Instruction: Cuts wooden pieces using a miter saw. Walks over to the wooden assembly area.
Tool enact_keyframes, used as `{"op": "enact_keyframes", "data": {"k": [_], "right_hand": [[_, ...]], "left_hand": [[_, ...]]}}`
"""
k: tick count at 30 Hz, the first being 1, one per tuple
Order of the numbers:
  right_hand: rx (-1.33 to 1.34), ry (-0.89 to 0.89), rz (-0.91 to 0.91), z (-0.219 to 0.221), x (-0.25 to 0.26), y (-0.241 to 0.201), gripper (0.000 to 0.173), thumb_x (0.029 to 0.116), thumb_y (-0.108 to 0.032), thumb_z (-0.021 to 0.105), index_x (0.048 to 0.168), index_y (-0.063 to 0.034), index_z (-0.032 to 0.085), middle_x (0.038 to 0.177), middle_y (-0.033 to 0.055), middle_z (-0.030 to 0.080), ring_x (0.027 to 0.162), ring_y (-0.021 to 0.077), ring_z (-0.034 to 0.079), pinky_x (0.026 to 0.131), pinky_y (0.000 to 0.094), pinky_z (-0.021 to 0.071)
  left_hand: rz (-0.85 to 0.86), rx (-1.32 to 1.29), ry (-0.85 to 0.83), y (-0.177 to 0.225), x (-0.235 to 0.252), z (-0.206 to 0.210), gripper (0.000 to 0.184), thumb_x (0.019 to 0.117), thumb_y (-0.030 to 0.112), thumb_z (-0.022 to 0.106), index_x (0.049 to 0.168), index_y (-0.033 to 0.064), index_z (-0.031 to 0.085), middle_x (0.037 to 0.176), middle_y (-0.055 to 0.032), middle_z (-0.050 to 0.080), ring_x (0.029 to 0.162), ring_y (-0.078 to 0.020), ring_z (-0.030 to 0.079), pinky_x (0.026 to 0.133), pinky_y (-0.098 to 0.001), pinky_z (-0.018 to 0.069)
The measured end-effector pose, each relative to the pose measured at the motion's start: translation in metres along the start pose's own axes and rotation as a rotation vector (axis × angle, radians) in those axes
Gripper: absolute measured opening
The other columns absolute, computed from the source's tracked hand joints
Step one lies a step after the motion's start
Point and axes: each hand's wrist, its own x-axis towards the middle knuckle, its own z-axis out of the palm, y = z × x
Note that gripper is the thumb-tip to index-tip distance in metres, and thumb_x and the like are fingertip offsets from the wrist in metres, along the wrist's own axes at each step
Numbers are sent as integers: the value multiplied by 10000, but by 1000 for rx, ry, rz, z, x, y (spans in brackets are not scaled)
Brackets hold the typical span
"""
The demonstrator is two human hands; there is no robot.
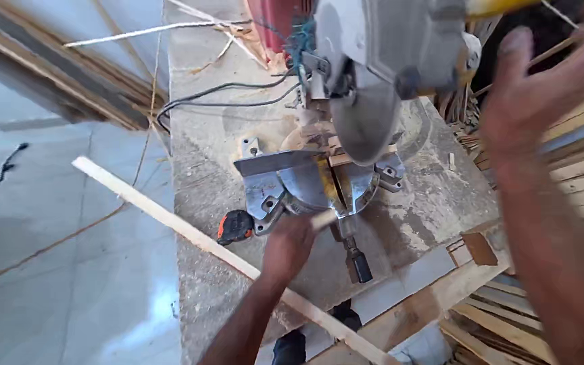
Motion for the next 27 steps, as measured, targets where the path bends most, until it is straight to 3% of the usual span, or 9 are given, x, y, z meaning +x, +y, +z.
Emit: {"op": "enact_keyframes", "data": {"k": [3, 6, 10, 14, 16, 18, 21, 24, 27], "right_hand": [[132, -476, 218, 91, -96, 35, 412, 1035, -251, 553, 1288, 72, 590, 1304, 268, 610, 1260, 366, 590, 1094, 508, 483], [111, -846, -51, 175, -172, 50, 312, 1020, -283, 607, 1250, -96, 706, 1313, 129, 653, 1305, 312, 571, 1094, 512, 480], [-30, -849, -181, 182, -181, 39, 455, 979, -416, 644, 1241, -45, 664, 1258, 212, 631, 1255, 427, 560, 1016, 582, 481], [-111, -1230, -166, 135, -161, 23, 404, 957, -433, 611, 1017, -42, 695, 1054, 196, 683, 1032, 400, 669, 826, 603, 547], [67, -1403, 158, 104, -171, 9, 349, 940, -416, 642, 938, -69, 676, 860, 134, 681, 814, 316, 686, 690, 553, 556], [424, -1411, 684, 89, -187, -6, 289, 980, -329, 648, 964, -41, 640, 717, 82, 668, 590, 202, 670, 553, 389, 584], [797, -1159, 1310, 104, -191, -34, 242, 999, -268, 620, 1003, -27, 631, 708, 64, 624, 570, 185, 654, 558, 362, 603], [911, -930, 1591, 148, -182, -50, 295, 1010, -319, 610, 1018, -24, 630, 736, 67, 635, 617, 194, 676, 588, 366, 611], [1015, -819, 1597, 168, -172, -49, 446, 1069, -410, 532, 1163, 20, 604, 871, 147, 728, 744, 246, 741, 671, 394, 636]], "left_hand": [[-114, 15, -22, -10, -69, 34, 203, 881, 255, 768, 986, 81, 766, 1107, -102, 747, 1101, -294, 694, 980, -500, 563], [-157, 166, -26, -12, -87, 62, 148, 832, 251, 794, 901, 128, 749, 1054, -40, 749, 1070, -260, 687, 961, -462, 558], [-168, 127, 12, 10, -79, 55, 289, 886, 442, 762, 1003, 179, 786, 1269, -27, 701, 1204, -257, 637, 1029, -465, 530], [-154, -124, 45, 44, -71, 53, 320, 928, 423, 733, 1100, 156, 769, 1264, -26, 708, 1216, -173, 649, 1036, -381, 549], [-96, -235, 74, 63, -61, 50, 457, 923, 484, 733, 1200, 121, 734, 1260, -64, 704, 1163, -169, 676, 970, -364, 592], [-9, -270, 111, 76, -45, 45, 609, 891, 571, 733, 1271, 96, 694, 1241, -88, 698, 1095, -183, 688, 918, -380, 606], [15, -129, 79, 79, 0, 26, 597, 891, 524, 752, 1312, 108, 673, 1312, -95, 668, 1189, -246, 655, 996, -449, 566], [49, 27, 94, 47, 64, 15, 283, 962, 230, 715, 1217, 110, 736, 1282, -131, 674, 1210, -325, 627, 1035, -509, 522], [121, 125, 189, 7, 115, 12, 248, 1004, 234, 655, 1216, 145, 748, 1212, -140, 702, 1184, -350, 640, 1026, -527, 522]]}}
